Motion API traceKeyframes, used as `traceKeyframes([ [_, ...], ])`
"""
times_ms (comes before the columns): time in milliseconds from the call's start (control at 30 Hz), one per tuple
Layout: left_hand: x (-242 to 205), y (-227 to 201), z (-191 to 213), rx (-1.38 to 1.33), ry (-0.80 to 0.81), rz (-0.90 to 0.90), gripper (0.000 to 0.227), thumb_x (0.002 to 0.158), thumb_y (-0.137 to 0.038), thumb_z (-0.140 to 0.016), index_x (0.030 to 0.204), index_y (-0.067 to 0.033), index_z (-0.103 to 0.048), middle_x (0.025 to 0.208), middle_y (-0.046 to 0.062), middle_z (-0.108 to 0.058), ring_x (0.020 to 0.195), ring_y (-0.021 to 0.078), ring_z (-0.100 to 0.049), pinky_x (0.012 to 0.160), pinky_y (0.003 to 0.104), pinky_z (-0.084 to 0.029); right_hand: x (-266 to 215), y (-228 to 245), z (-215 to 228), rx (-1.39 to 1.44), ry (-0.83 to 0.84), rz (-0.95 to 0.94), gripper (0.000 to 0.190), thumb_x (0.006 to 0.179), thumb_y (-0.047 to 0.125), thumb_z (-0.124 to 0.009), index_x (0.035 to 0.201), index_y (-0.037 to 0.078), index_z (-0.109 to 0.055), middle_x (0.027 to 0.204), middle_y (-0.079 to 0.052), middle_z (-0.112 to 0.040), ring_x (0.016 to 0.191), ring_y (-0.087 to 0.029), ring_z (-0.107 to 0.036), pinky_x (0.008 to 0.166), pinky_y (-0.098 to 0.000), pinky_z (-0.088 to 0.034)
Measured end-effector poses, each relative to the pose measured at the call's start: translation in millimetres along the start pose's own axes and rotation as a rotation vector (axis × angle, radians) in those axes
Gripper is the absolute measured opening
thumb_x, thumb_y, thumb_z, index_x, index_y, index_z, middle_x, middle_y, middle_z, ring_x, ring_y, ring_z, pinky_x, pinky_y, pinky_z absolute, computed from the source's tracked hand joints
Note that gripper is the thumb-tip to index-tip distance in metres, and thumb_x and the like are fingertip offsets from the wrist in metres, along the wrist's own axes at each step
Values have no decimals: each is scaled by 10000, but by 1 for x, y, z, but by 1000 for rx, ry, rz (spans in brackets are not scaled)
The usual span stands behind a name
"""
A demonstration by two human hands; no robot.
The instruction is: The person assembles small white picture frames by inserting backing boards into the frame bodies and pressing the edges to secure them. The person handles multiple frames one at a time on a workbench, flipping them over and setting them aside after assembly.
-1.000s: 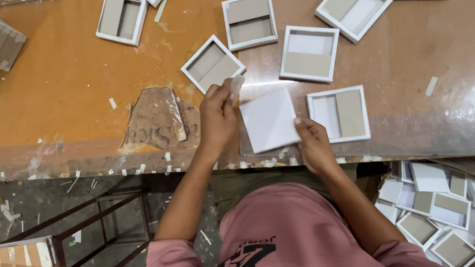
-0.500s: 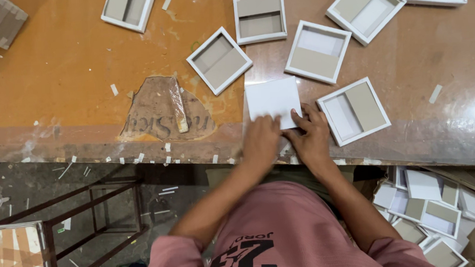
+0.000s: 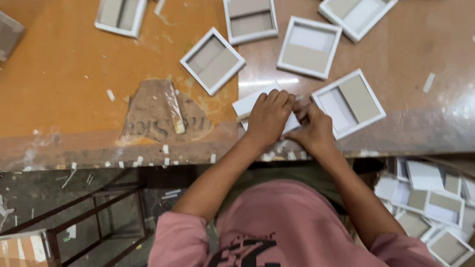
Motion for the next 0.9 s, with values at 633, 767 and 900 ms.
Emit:
traceKeyframes([
  [633, -117, -4, 119, -552, -134, 222, 350, 805, 112, -635, 1120, -2, -736, 878, 119, -622, 809, 293, -603, 729, 407, -489, -2, 121, -59, -531, 21, 395, 1189, 573, 601, -833, 1525, 15, -428, 1520, -343, -379, 1330, -508, -378, 1028, -629, -304],
  [767, -128, 16, 158, -602, -261, 352, 333, 850, 113, -629, 1154, 22, -728, 897, 105, -647, 793, 200, -639, 683, 303, -504, -62, 84, 20, -500, 107, 250, 1125, 575, 542, -878, 1505, 90, -435, 1468, -338, -362, 1331, -522, -333, 1068, -660, -264],
  [900, -127, 51, 147, -647, -321, 610, 244, 937, 59, -666, 1177, 57, -711, 885, 85, -640, 769, 129, -614, 655, 244, -480, -165, -6, 172, -411, -45, 36, 1150, 402, 364, -897, 1430, 59, -483, 1443, -288, -457, 1438, -459, -377, 1136, -537, -330],
])
Point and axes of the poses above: each hand's wrist, its own x-axis towards the middle knuckle, its own z-axis out of the back of the hand, y = z × x, the point moved 9 cm from there along x, towards the middle knuckle
